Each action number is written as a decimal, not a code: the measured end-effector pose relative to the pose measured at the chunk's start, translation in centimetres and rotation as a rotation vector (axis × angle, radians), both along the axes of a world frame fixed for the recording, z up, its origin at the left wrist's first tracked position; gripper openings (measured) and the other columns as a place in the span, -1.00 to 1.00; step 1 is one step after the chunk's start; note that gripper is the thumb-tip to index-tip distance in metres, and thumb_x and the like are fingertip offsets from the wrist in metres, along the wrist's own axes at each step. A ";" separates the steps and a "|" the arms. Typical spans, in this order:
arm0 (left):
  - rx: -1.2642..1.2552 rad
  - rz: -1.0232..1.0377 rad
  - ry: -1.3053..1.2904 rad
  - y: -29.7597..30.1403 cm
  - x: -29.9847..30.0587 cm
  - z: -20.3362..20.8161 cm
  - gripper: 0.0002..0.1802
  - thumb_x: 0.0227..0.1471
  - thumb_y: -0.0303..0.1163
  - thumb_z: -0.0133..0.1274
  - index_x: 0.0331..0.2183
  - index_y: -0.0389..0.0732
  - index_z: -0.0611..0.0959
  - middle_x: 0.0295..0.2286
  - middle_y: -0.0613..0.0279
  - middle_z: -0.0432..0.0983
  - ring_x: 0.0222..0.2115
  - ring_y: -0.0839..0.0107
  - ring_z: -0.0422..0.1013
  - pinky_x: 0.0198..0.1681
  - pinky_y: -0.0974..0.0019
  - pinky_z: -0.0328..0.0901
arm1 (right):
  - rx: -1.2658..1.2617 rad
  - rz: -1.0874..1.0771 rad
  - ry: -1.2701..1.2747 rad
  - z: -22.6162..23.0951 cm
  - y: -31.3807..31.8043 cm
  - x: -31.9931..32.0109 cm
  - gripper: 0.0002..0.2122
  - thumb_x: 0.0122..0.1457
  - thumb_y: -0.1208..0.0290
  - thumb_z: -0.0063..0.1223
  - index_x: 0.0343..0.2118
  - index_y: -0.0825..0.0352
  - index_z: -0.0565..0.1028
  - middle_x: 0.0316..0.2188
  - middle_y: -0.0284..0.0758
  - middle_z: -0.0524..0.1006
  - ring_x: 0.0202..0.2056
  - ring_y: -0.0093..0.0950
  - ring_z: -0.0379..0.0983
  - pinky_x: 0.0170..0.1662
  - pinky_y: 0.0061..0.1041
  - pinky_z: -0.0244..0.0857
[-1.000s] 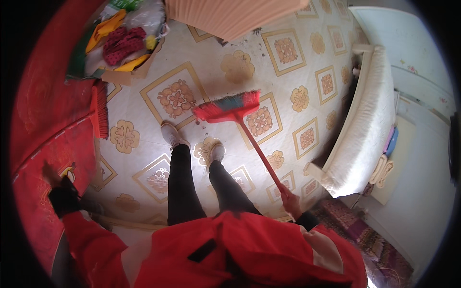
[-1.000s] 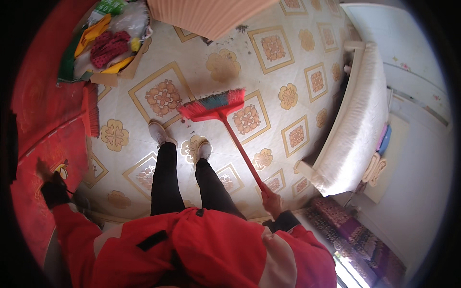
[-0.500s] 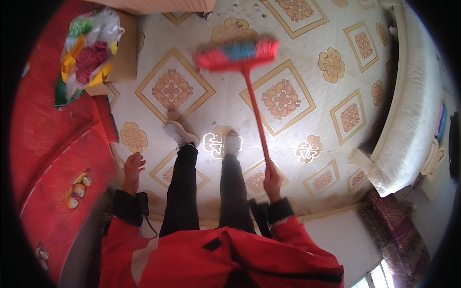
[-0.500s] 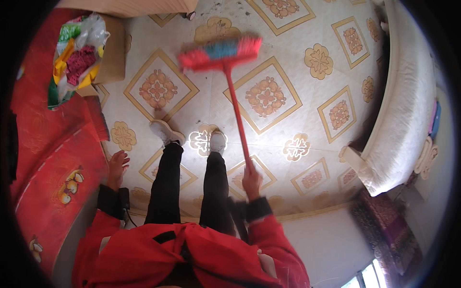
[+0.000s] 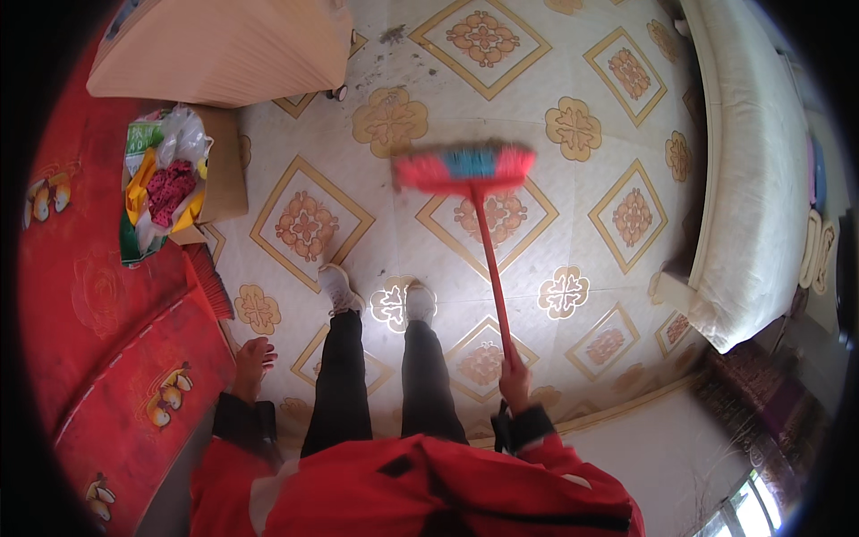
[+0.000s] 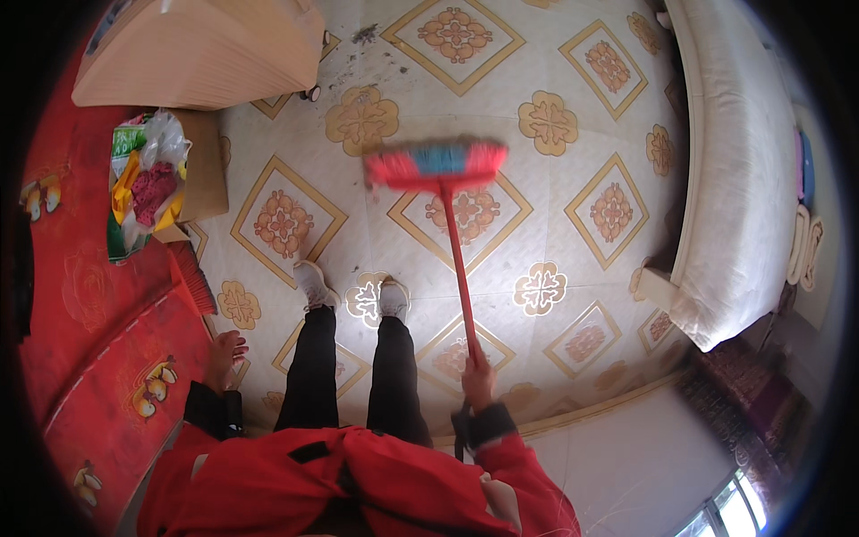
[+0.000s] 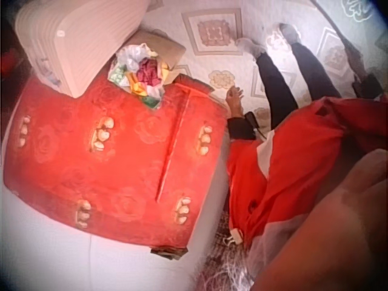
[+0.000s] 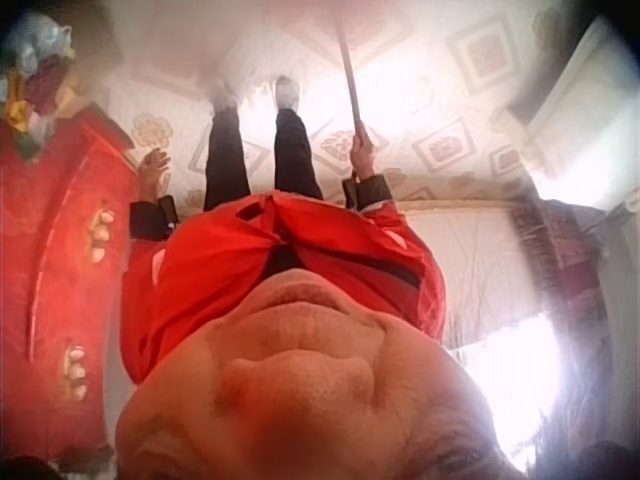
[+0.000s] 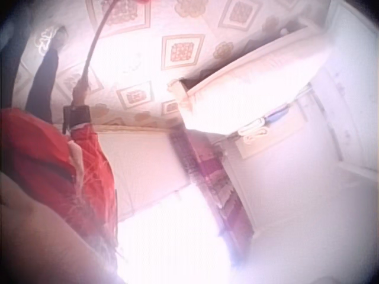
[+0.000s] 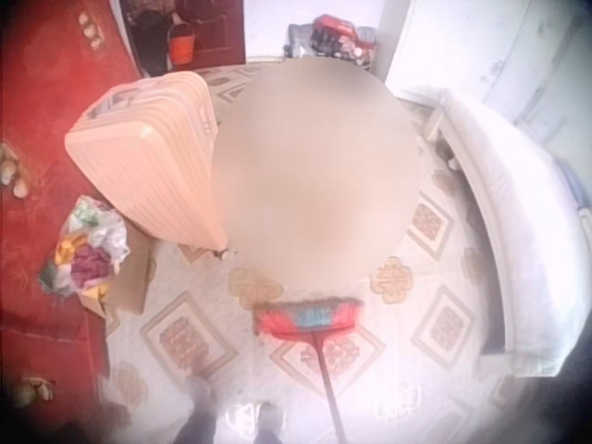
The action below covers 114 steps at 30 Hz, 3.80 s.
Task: The person sweeps a tiled floor with a red broom, moving around furniture and a bed to gather debris. They sweep near a door and along walls, occasionally adjusting their grip on the broom.
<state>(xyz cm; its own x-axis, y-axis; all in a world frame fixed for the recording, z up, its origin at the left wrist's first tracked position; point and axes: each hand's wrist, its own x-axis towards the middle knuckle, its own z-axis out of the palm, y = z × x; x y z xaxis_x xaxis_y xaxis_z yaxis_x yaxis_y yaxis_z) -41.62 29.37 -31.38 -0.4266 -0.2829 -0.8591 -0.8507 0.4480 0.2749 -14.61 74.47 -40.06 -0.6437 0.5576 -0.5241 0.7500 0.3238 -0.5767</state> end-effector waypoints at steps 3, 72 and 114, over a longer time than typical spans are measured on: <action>0.039 -0.022 0.016 1.1 -0.7 0.9 -0.62 0.00 -0.10 -0.02 -0.25 -0.19 0.45 -0.38 0.22 0.45 -0.45 0.46 0.41 -0.44 0.41 0.26 | 0.064 0.014 0.033 -6.1 3.3 -10.0 -0.65 0.08 0.42 -0.11 -0.01 0.16 0.32 -0.52 -0.03 0.46 -0.50 -0.06 0.41 -0.49 -0.22 0.28; 0.703 -0.302 -0.742 90.7 6.0 -28.3 -0.79 -0.02 -0.39 -0.14 -0.60 -0.28 0.41 -0.66 0.18 0.33 -0.73 0.30 0.32 -0.66 0.20 0.26 | -0.001 -0.514 -0.183 10.7 37.0 -3.4 -0.68 0.07 0.48 -0.08 -0.06 0.28 0.38 -0.39 -0.03 0.48 -0.39 -0.21 0.50 -0.41 -0.41 0.37; 0.585 -0.911 -0.662 82.5 24.0 -9.3 -0.91 0.01 -0.45 -0.20 -0.48 -0.26 0.32 -0.70 0.24 0.28 -0.75 0.41 0.29 -0.70 0.25 0.34 | 0.175 -1.277 -0.496 27.8 13.2 11.0 -0.82 0.05 0.52 -0.02 -0.26 0.42 0.46 -0.57 -0.32 0.47 -0.57 -0.56 0.37 -0.50 -0.60 0.30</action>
<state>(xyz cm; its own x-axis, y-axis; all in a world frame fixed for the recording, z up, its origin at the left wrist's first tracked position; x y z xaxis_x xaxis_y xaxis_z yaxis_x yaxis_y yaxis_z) -17.65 111.82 -40.71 0.2911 0.3787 -0.8785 -0.3498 0.8968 0.2707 -3.56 87.66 -12.28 0.5903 0.6958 -0.4091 0.6917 -0.6973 -0.1881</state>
